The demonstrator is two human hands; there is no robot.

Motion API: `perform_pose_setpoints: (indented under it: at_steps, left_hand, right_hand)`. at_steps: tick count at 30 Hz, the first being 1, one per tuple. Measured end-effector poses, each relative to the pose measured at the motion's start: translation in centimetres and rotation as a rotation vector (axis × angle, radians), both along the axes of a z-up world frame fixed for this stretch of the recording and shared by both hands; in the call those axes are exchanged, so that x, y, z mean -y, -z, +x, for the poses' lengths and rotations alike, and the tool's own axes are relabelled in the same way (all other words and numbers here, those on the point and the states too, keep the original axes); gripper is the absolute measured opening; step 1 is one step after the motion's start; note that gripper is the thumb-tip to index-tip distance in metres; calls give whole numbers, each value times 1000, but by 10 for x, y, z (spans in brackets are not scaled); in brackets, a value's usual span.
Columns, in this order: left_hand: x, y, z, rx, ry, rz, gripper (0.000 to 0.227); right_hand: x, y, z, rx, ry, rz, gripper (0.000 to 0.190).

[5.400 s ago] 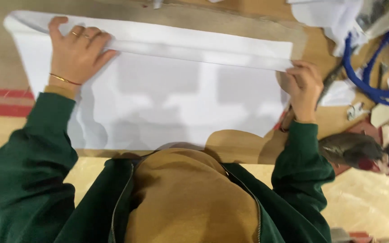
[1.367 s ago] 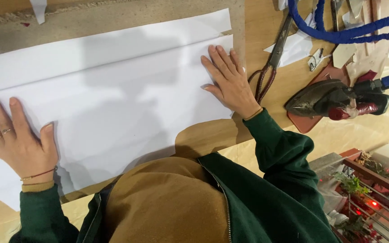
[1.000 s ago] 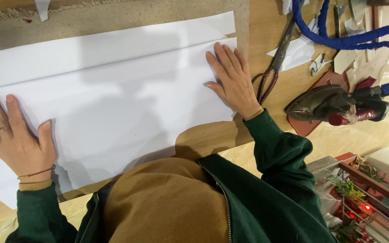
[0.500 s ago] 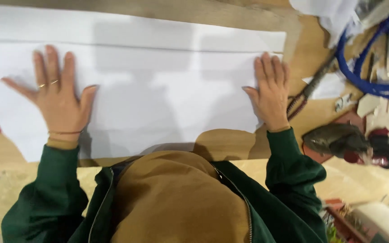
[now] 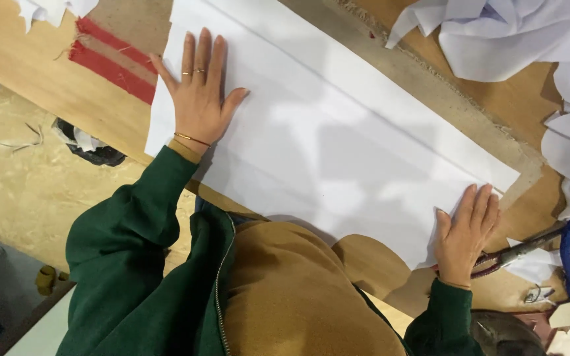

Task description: The person irons a white fabric piece on a wooden table using a steam iron, then folds the fabric in half and irons the folded edge. A smartphone is briefly handled and placed on the table.

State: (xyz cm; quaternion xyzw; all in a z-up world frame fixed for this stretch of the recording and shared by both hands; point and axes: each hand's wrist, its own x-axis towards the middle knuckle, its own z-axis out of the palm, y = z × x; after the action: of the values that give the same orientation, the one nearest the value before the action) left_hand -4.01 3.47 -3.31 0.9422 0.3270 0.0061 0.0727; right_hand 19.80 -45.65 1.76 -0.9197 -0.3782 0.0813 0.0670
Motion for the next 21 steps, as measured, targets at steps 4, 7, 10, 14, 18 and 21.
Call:
perform_pose_setpoints:
  at_steps: [4, 7, 10, 14, 18, 21]
  left_hand:
    - [-2, -2, 3, -19, 17, -11, 87]
    - [-5, -6, 8, 42, 30, -14, 89]
    - [-10, -12, 12, 109, 35, -19, 89]
    - [-18, -13, 14, 182, 113, 17, 79]
    - [-20, -25, 19, 145, 117, -55, 82]
    - [-19, -30, 21, 278, 244, 37, 82]
  right_hand:
    - [3, 3, 1, 7, 5, -7, 71]
    - [6, 5, 0, 15, 4, -2, 74]
    - [7, 8, 1, 10, 3, 4, 73]
    - [12, 11, 2, 91, -44, 22, 65]
    - [18, 15, 3, 67, 50, -34, 65]
    - [24, 15, 2, 76, 108, -46, 71]
